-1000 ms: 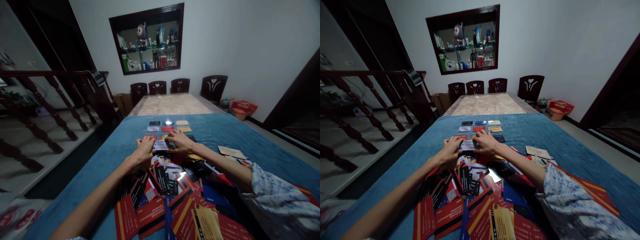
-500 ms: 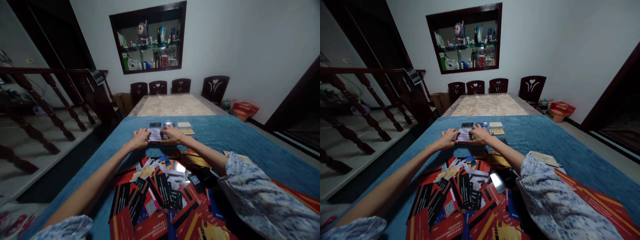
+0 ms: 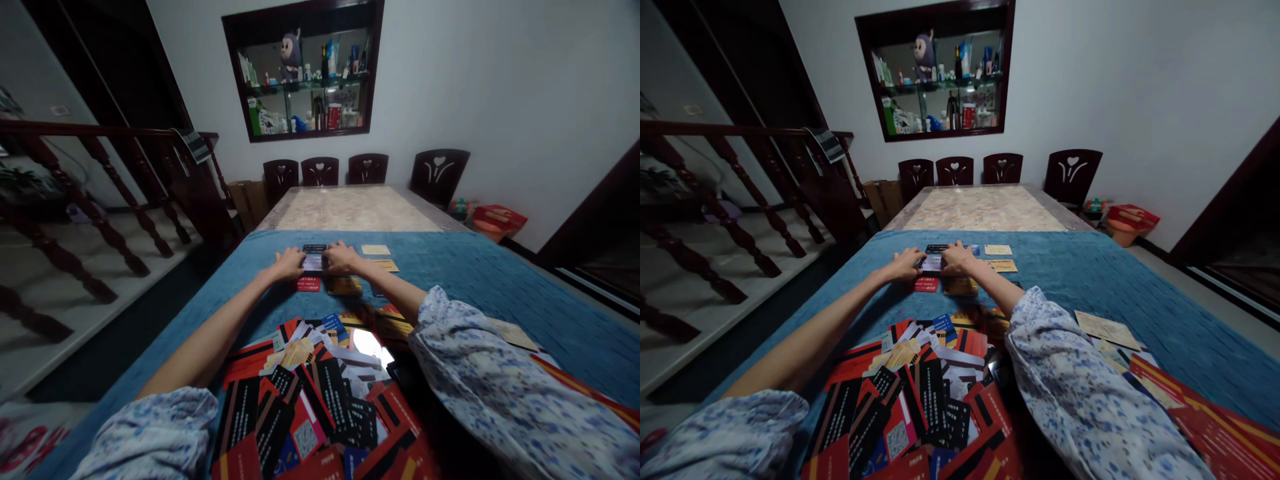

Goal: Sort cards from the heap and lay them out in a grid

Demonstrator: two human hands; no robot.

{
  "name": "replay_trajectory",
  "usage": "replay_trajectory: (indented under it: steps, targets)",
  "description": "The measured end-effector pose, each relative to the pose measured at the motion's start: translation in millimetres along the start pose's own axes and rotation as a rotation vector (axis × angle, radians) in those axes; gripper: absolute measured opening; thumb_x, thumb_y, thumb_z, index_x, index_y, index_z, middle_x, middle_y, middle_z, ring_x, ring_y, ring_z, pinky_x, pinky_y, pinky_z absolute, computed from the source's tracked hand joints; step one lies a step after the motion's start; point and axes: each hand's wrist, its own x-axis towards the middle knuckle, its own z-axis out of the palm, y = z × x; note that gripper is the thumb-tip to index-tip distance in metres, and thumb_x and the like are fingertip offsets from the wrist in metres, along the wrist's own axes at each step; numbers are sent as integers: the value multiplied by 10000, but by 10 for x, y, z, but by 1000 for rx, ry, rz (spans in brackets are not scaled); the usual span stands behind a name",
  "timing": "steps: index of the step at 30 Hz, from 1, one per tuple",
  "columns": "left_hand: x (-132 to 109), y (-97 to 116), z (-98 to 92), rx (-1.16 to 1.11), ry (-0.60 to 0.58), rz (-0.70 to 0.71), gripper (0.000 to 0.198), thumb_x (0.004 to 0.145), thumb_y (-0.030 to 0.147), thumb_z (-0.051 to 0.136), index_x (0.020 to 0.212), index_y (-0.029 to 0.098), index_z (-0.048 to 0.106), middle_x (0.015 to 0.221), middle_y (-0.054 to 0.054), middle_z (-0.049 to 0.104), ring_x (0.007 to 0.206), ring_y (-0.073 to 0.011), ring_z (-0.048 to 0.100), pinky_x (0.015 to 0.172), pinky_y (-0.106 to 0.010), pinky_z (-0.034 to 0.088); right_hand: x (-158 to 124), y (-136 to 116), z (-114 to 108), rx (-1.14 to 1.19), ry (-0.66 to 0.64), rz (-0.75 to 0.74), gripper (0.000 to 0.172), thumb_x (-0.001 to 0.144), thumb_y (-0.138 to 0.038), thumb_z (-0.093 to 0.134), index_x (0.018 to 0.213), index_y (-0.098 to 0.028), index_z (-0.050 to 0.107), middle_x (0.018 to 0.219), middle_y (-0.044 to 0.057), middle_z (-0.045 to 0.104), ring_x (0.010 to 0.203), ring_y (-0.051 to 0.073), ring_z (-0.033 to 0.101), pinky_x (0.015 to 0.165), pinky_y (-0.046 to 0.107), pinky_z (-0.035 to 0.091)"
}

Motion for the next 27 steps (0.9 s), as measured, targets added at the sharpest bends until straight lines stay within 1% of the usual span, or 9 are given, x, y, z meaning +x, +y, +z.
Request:
replay_trajectory:
  steps: [4, 8, 12, 16, 21, 23, 27]
  targets:
    - [108, -43, 32, 5, 2, -5, 363, 802, 160, 557, 1154, 219, 625, 1319, -124, 530, 1225, -333, 454, 1003, -550, 389, 126, 0, 50, -14, -15, 28, 347, 806, -368, 662, 1114, -216, 715, 1286, 175, 576, 1222, 386, 444, 913, 525, 466]
    - [185, -62, 35, 37, -27, -22, 373, 802, 152, 547, 1160, 219, 627, 1344, -122, 527, 1236, -335, 462, 1012, -566, 402, 235, -13, 87, -30, -35, 56, 377, 802, -342, 644, 1155, -221, 702, 1317, 165, 570, 1231, 378, 440, 944, 526, 449]
    - [263, -87, 64, 47, -46, -20, 379, 797, 144, 546, 1160, 222, 625, 1349, -123, 539, 1240, -325, 476, 1011, -548, 426, 297, -14, 108, -36, -59, 73, 415, 808, -361, 630, 1189, -207, 684, 1337, 170, 563, 1253, 378, 426, 959, 529, 441]
    - [336, -126, 118, 48, -52, -7, 361, 780, 144, 557, 1127, 207, 636, 1296, -120, 572, 1187, -299, 524, 985, -472, 468, 329, 13, 133, -33, -80, 81, 429, 820, -354, 615, 1216, -197, 670, 1363, 177, 548, 1266, 384, 430, 961, 540, 439]
    - [411, -183, 154, 50, -55, 30, 290, 746, 120, 575, 1016, 174, 666, 1150, -89, 618, 1060, -226, 587, 939, -297, 487, 352, 49, 149, -21, -100, 68, 397, 822, -360, 619, 1192, -227, 681, 1363, 157, 557, 1261, 382, 451, 957, 530, 448]
    - [429, -196, 153, 52, -56, 40, 267, 741, 111, 576, 985, 161, 671, 1121, -87, 618, 1033, -212, 592, 924, -266, 487, 356, 55, 147, -20, -102, 61, 413, 824, -368, 623, 1210, -230, 670, 1365, 159, 555, 1266, 383, 452, 955, 533, 452]
    - [450, -202, 149, 45, -67, 38, 262, 728, 104, 581, 970, 148, 670, 1116, -94, 610, 989, -199, 594, 893, -252, 497, 366, 52, 140, -23, -105, 50, 422, 824, -382, 626, 1216, -232, 665, 1360, 164, 559, 1261, 381, 460, 951, 543, 458]
